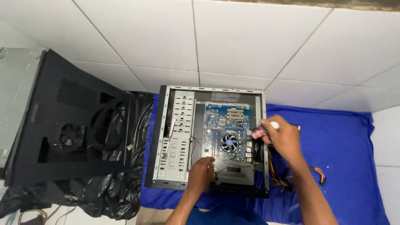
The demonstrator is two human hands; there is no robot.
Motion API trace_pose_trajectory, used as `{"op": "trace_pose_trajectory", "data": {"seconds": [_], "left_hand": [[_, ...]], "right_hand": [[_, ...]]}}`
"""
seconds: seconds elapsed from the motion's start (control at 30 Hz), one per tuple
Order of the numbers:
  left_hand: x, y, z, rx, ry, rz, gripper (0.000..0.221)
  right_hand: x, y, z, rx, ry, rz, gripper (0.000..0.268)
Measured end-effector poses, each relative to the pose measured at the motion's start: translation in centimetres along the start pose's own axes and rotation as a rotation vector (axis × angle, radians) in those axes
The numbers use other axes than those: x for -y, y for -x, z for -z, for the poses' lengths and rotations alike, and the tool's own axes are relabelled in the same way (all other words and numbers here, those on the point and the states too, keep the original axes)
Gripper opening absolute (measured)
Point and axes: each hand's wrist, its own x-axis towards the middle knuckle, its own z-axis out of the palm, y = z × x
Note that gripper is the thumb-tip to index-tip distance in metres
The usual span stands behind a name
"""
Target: Disassembling a desktop computer to remove the motherboard, including removing the case panel and power supply.
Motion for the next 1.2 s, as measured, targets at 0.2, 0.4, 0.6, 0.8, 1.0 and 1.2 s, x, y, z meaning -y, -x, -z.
{"op": "trace_pose_trajectory", "data": {"seconds": [0.2, 0.4, 0.6, 0.8, 1.0, 1.2], "left_hand": [[0.4, 2.1, 1.0, -0.087, -0.121, 0.022, 0.021], [0.2, 1.8, 0.8, -0.014, -0.068, 0.175, 0.026], [0.6, 1.9, 0.3, 0.024, -0.114, 0.214, 0.026], [0.8, 2.0, 0.1, -0.113, -0.121, 0.084, 0.018], [1.8, 2.0, -0.6, -0.046, -0.135, 0.108, 0.02], [2.5, 2.0, -1.3, -0.072, -0.156, 0.085, 0.019]], "right_hand": [[-4.5, -10.3, -10.2, 0.167, 0.221, 0.172, 0.037], [-4.5, -13.8, -15.5, 0.195, 0.264, 0.145, 0.038], [-4.7, -14.6, -17.5, 0.249, 0.255, 0.171, 0.036], [-5.9, -14.9, -18.1, 0.208, 0.21, 0.179, 0.034], [-4.9, -14.5, -18.0, 0.241, 0.237, 0.097, 0.037], [-4.7, -14.5, -17.9, 0.27, 0.216, 0.08, 0.035]]}}
